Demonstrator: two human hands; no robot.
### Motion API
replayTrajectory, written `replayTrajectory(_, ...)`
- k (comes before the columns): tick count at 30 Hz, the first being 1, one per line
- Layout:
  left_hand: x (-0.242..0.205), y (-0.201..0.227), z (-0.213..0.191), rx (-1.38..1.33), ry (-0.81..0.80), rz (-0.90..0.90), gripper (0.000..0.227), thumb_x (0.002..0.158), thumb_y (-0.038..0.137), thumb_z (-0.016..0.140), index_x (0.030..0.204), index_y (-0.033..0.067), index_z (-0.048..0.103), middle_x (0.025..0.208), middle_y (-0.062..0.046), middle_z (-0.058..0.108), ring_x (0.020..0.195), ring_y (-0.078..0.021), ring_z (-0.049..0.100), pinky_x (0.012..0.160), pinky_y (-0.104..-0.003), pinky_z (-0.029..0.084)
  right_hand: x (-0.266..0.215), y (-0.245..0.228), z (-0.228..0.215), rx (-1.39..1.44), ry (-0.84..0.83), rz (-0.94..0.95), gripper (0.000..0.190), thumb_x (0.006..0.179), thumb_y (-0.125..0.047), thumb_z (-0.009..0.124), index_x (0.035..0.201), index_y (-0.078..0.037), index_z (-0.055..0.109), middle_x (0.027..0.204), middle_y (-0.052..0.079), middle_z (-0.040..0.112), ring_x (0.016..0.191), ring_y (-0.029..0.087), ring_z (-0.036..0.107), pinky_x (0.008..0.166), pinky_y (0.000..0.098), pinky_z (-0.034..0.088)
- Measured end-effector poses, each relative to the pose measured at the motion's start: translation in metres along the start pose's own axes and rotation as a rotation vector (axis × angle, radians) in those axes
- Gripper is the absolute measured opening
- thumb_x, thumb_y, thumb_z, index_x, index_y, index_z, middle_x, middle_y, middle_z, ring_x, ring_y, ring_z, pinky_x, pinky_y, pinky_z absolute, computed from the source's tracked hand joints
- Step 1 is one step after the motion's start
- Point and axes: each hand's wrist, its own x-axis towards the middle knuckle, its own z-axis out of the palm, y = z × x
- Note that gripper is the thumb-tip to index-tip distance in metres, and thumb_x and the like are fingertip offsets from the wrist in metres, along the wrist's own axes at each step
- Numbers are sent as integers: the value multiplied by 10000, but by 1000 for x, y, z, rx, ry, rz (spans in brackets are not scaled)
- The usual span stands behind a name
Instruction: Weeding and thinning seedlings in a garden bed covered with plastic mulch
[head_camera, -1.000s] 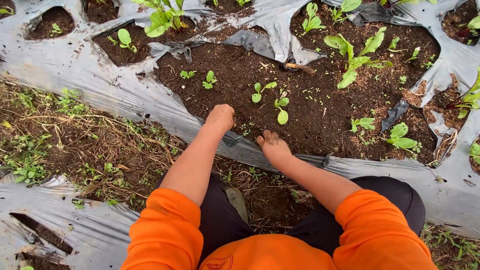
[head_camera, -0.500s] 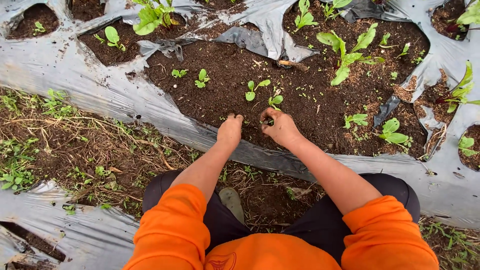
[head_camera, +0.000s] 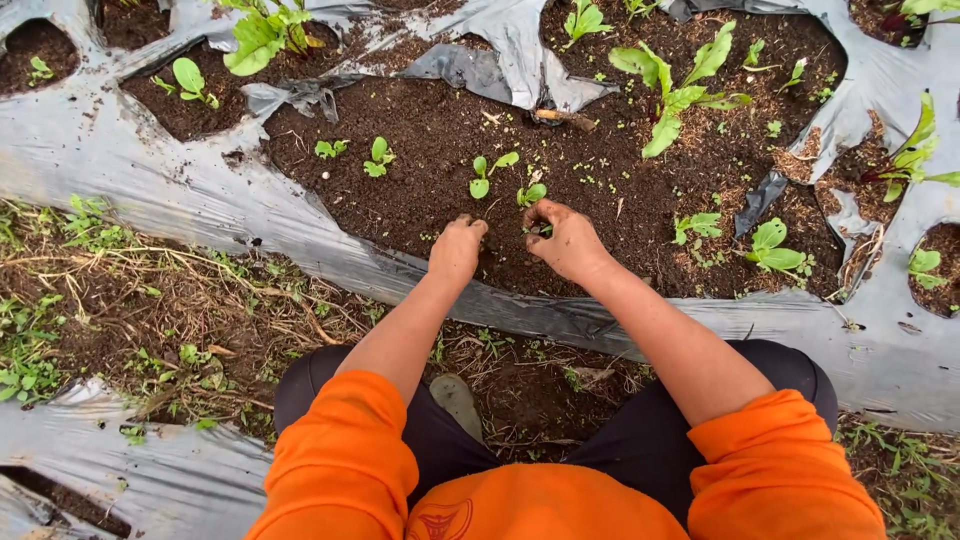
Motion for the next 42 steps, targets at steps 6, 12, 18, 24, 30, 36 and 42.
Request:
replayTrajectory(6, 11, -40, -33, -260, 127, -247, 143, 973, 18, 639, 1046, 101, 729, 957, -148, 689, 848, -291, 723, 763, -464, 644, -12, -20, -23, 16, 4, 4, 242, 887, -228, 736, 1121, -202, 684, 1064, 124, 705, 1118, 351, 672, 949, 490, 535)
replayTrajectory(12, -11, -21, -68, -240, 148, -410, 288, 962, 15, 701, 1233, -10, 608, 1207, -353, 558, 1009, -454, 688, 797, -580, 635, 1, -19, -15, -21, -11, -4, 247, 879, -200, 726, 1121, -169, 685, 1072, 156, 710, 1114, 399, 669, 945, 512, 543)
replayTrajectory(18, -11, -18, -73, -256, 78, -387, 383, 964, -53, 674, 1330, -75, 563, 1305, -440, 493, 1057, -511, 674, 814, -626, 626, -2, -13, 4, -33, -57, -13, 227, 879, -227, 727, 1100, -221, 675, 1075, 169, 694, 1039, 393, 700, 910, 505, 555)
replayTrajectory(24, 13, -34, -98, -594, 101, -485, 123, 991, 101, 654, 1101, 69, 609, 1199, -250, 648, 988, -362, 705, 715, -498, 650, 25, 27, 67, -353, -91, -173, 214, 950, -188, 653, 1155, -150, 603, 1092, 248, 632, 937, 448, 703, 824, 514, 582)
replayTrajectory(30, 9, -92, -83, -489, 191, -485, 131, 994, 31, 636, 1113, 31, 691, 1174, -284, 656, 985, -421, 709, 720, -478, 666, 31, 23, 117, -672, -136, -281, 487, 972, -12, 633, 1442, -57, 514, 1473, 351, 483, 1351, 470, 515, 925, 542, 605)
replayTrajectory(36, -14, -88, -53, -369, 120, -449, 238, 971, 20, 683, 1203, -34, 682, 1269, -360, 615, 1068, -483, 681, 813, -562, 646, 73, 71, 128, -410, 35, -319, 264, 931, -193, 717, 1175, -173, 617, 1165, 219, 694, 1208, 438, 634, 870, 559, 594)
replayTrajectory(42, -20, -51, -49, -145, 2, -375, 398, 965, -8, 697, 1330, -81, 556, 1363, -421, 455, 1152, -525, 633, 820, -618, 648, 20, 15, 135, -594, -89, -358, 369, 916, -144, 735, 1260, -244, 647, 1332, 238, 589, 1082, 373, 693, 834, 432, 648)
